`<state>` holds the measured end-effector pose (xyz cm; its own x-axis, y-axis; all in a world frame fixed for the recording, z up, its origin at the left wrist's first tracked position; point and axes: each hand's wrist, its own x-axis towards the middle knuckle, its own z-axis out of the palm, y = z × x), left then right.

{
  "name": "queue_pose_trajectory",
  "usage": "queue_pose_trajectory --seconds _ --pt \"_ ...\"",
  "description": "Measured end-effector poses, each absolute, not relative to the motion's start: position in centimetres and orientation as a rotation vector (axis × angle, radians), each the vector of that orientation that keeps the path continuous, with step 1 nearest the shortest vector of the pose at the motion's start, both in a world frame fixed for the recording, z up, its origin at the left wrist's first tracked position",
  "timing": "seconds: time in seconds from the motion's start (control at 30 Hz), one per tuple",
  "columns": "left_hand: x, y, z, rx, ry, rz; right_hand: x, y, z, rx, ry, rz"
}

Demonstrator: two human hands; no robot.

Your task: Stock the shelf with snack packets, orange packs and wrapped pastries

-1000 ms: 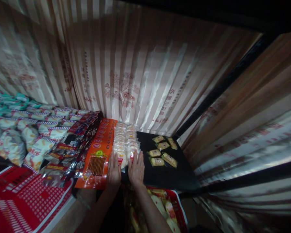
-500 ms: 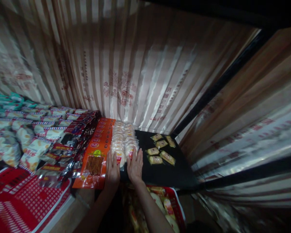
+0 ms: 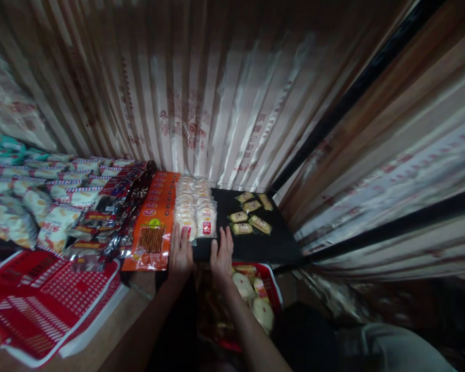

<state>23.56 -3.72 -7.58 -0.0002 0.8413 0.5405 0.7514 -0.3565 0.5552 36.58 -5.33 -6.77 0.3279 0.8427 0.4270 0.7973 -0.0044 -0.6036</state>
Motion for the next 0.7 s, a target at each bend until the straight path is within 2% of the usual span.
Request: queue_pose_trajectory --seconds 0.1,0.23,0.47,0.7 --pt "24.3 -6.7 -7.2 2.196 1.541 1.26 38.5 -9.4 -8.2 -1.746 -1.438 0.085" --pt "26.5 -11.0 -8.1 2.287 1.235 0.995 42.0 -14.4 -10.1 -1.9 -1.381 0.071" --pt "32.3 -15.2 -11.7 2.294 0.985 0.422 47.1 -18.6 -11.9 -2.474 -1.398 0.125" --pt "34.9 -15.9 -14.5 2.292 0.956 0.319 47.4 -19.3 -14.0 -2.696 -1.424 0.23"
